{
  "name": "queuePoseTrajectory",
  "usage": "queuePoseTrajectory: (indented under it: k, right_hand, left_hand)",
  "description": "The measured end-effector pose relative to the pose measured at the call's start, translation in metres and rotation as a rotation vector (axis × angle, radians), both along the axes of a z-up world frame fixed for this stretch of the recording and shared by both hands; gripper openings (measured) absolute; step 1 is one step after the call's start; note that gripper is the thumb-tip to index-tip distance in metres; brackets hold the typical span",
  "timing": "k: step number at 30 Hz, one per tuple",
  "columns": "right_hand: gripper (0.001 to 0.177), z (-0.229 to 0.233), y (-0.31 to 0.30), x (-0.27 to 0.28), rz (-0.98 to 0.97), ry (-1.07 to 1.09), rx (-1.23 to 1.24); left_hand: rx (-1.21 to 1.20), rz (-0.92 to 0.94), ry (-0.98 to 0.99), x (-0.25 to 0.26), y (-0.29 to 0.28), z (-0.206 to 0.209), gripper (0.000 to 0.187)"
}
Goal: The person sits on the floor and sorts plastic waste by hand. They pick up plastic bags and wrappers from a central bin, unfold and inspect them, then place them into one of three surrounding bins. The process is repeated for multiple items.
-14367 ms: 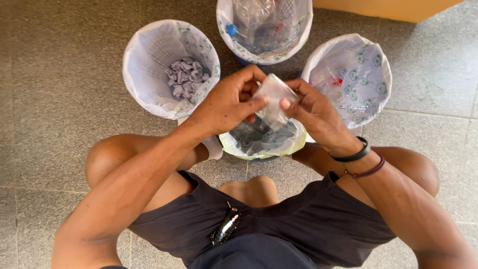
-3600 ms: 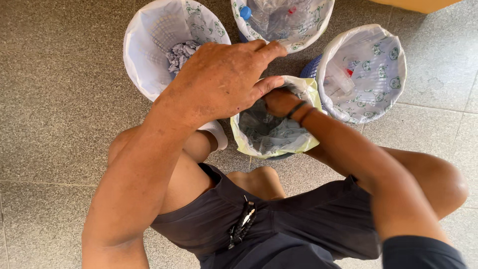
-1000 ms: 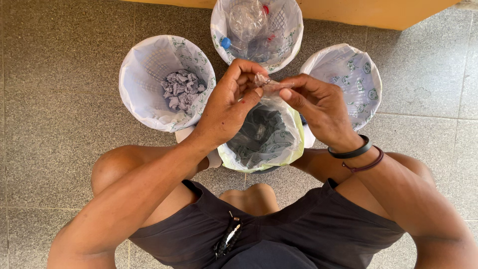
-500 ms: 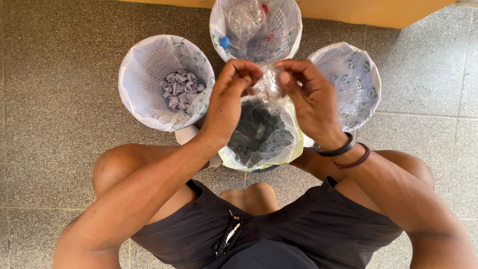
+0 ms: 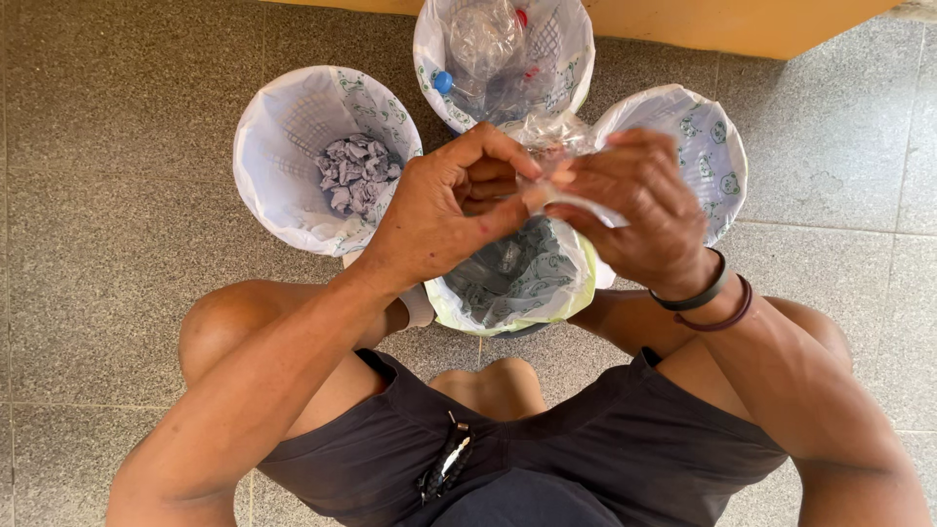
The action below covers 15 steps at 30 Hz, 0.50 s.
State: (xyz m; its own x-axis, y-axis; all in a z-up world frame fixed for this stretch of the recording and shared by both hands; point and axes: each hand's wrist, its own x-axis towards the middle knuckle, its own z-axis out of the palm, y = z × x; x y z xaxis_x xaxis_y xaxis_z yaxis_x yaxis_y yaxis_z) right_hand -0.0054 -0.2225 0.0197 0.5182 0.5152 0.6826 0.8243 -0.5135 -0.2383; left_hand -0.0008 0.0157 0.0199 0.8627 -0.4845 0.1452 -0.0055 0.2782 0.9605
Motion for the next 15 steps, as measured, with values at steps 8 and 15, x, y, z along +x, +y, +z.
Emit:
queuePoseTrajectory:
  k: [8,15]
  right_hand:
    - [0.024,0.016,0.001,-0.01,-0.032,0.598,0.352]
    - [0.031,0.019,0.014,-0.01,0.03,0.932,0.677]
  left_hand:
    - [-0.082,-0.012,0.089,-0.001,-0.004,-0.004,0.026]
    - [0.141,0.099,0.088,0.004,-0.009,0.007,0.037]
